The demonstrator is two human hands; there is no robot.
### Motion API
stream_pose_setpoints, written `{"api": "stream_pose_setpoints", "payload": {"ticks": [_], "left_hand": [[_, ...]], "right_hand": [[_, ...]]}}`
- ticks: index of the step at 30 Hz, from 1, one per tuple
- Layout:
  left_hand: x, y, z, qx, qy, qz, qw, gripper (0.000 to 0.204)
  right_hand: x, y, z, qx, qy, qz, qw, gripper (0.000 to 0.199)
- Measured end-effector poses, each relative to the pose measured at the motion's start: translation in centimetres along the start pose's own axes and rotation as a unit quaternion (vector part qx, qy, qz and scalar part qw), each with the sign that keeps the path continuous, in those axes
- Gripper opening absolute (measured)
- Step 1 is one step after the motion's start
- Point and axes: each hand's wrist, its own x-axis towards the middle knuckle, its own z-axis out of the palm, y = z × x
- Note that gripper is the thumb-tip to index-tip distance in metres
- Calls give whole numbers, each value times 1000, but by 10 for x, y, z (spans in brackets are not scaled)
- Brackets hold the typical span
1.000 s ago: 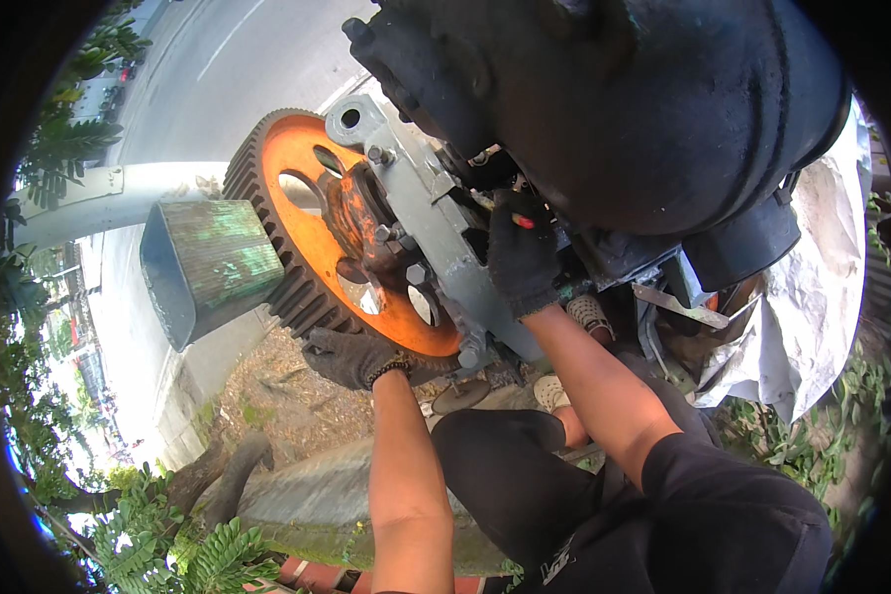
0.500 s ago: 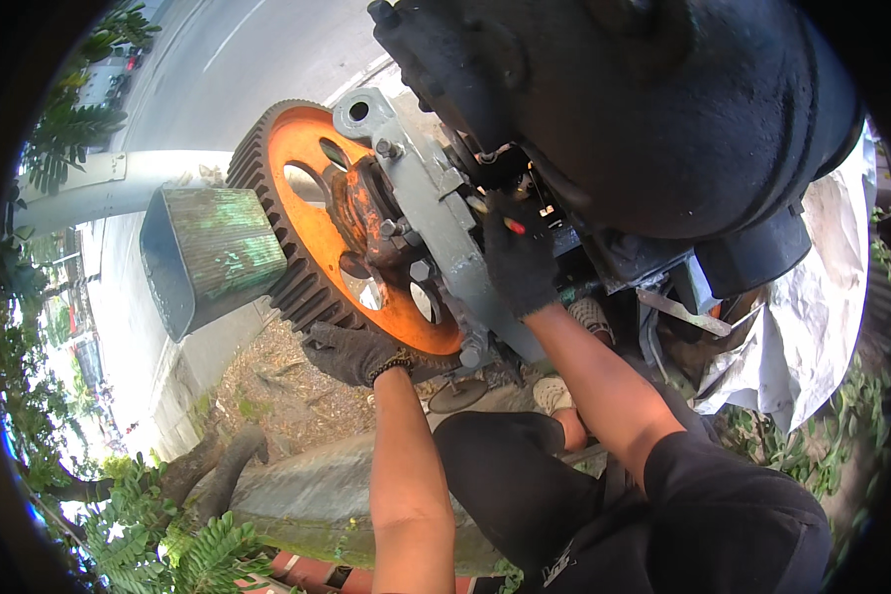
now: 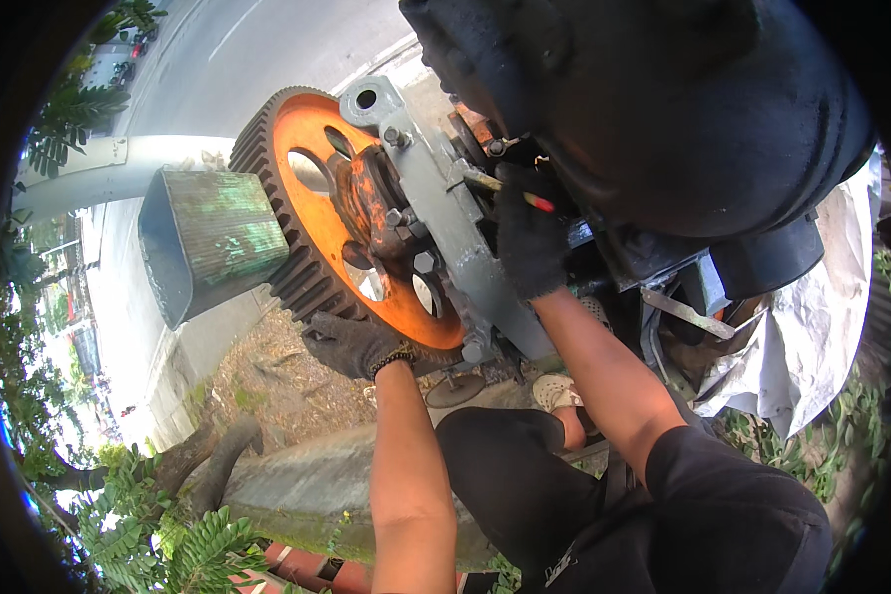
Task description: The person uses a small paintbrush to apply grey paint to the metal frame of a stationary machine. They repeatedly dip the brush into a small container and carefully coat the surface around a large orange gear and the black motor housing.
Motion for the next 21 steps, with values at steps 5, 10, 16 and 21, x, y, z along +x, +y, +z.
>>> {"api": "stream_pose_setpoints", "payload": {"ticks": [5,10,16,21], "left_hand": [[8,-10,-4,13,24,34,999,62],[1,-2,-1,-5,15,28,999,59],[7,-2,-6,27,26,39,999,59],[-1,0,-2,20,14,38,999,60]], "right_hand": [[-2,-21,-26,178,-73,132,972,24],[17,-28,-25,168,-21,77,983,18],[8,-29,-38,189,-70,151,968,17],[28,-28,-32,178,-117,144,966,18]]}}
